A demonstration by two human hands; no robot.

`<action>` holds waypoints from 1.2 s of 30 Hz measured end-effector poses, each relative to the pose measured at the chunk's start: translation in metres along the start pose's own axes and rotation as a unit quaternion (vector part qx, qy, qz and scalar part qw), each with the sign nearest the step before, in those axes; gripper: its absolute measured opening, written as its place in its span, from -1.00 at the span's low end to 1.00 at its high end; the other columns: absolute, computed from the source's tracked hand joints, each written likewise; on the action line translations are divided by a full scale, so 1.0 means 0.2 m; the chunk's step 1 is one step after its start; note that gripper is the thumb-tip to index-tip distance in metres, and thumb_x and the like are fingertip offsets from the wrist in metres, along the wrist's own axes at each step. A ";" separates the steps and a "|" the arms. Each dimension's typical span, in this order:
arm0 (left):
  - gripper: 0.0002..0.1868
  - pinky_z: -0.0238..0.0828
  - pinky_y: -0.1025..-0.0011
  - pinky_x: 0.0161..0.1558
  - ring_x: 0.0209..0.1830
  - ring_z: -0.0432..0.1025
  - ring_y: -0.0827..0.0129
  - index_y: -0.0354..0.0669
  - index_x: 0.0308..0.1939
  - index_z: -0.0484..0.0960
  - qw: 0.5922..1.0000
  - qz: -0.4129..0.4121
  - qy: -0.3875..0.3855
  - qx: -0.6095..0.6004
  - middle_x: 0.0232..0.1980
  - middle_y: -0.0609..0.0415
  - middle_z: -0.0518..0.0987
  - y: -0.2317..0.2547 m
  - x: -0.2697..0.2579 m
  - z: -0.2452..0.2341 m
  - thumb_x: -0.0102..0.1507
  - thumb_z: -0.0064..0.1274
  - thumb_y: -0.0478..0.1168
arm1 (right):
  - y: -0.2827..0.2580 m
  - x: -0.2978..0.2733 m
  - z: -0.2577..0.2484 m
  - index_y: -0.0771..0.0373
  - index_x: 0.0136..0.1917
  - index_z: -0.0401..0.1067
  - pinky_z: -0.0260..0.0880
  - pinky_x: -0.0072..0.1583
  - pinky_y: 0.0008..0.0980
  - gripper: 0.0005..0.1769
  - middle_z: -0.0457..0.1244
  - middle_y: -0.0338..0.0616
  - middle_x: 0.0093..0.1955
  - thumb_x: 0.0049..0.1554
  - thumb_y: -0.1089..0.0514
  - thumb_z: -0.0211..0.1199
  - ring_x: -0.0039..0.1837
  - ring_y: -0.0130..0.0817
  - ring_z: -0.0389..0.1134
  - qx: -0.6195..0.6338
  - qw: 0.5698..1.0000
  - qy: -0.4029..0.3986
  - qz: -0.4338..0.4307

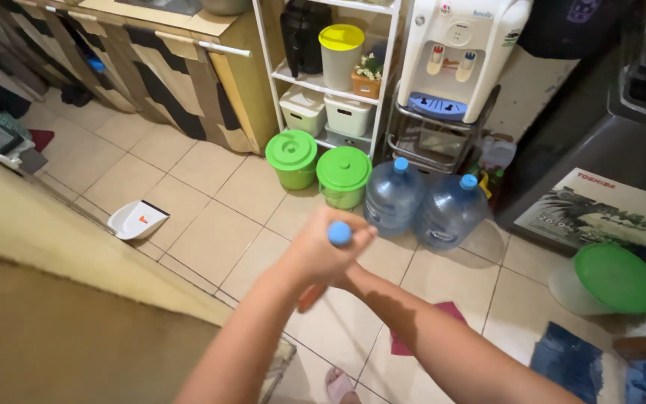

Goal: The person sweeps the tiled floor using a broom and dustpan, moving from the living area into the kitchen and back. They gather debris into the dustpan and continue sweeping around furniture and appliances.

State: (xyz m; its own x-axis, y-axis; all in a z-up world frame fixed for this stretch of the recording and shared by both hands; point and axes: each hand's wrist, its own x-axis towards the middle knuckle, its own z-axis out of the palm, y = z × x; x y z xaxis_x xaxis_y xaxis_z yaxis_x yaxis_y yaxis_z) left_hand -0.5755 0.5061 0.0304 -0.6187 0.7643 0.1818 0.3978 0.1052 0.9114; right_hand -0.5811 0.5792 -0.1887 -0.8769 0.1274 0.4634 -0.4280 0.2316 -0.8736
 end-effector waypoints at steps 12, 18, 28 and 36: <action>-0.60 0.04 0.46 -0.58 -0.64 0.15 0.61 -0.27 -0.61 0.40 0.960 0.038 0.211 -0.178 -0.63 0.23 0.33 -0.02 0.18 -0.39 0.33 0.05 -0.28 | -0.09 0.48 -0.14 0.35 -0.21 0.41 0.34 -0.13 -0.21 -0.79 0.30 -0.01 -0.31 0.12 0.14 0.25 -0.24 -0.23 0.31 -0.146 0.986 -0.075 0.035; -0.58 0.13 0.48 -0.54 -0.64 0.19 0.58 -0.29 -0.64 0.41 0.952 -0.024 0.207 -0.224 -0.64 0.21 0.38 -0.29 0.17 -0.46 0.33 0.04 -0.29 | 0.18 0.48 -0.19 0.36 -0.22 0.48 0.39 -0.10 -0.19 -0.66 0.32 0.04 -0.34 0.15 0.00 0.30 -0.25 -0.19 0.38 -0.255 0.907 -0.247 0.226; -0.78 0.26 0.40 -0.51 -0.64 0.19 0.45 -0.33 -0.47 0.60 0.995 -0.042 0.056 0.064 -0.63 0.00 0.39 -0.20 0.22 -0.42 0.22 0.12 -0.24 | 0.38 0.55 0.21 0.25 0.07 0.41 0.37 0.09 -0.29 -0.70 0.33 -0.18 0.01 0.11 0.07 0.21 0.08 -0.45 0.33 0.191 0.966 -0.155 0.074; -0.66 0.15 0.41 -0.53 -0.59 0.15 0.53 -0.32 -0.55 0.47 0.959 0.032 0.276 0.052 -0.63 0.09 0.30 -0.09 0.34 -0.62 0.30 0.11 -0.24 | 0.08 0.99 0.15 0.25 -0.01 0.38 0.35 0.07 -0.29 -0.74 0.28 -0.26 -0.03 0.09 0.07 0.15 0.04 -0.49 0.28 0.185 0.965 -0.187 -0.020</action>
State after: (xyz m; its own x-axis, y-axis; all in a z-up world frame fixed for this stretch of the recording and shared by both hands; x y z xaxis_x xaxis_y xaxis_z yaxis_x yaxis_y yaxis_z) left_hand -0.7078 0.4773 0.0725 -0.8435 0.3216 0.4301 0.4947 0.1535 0.8554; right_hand -0.7676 0.5788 -0.1152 -0.8466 -0.2464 0.4718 -0.4508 -0.1393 -0.8817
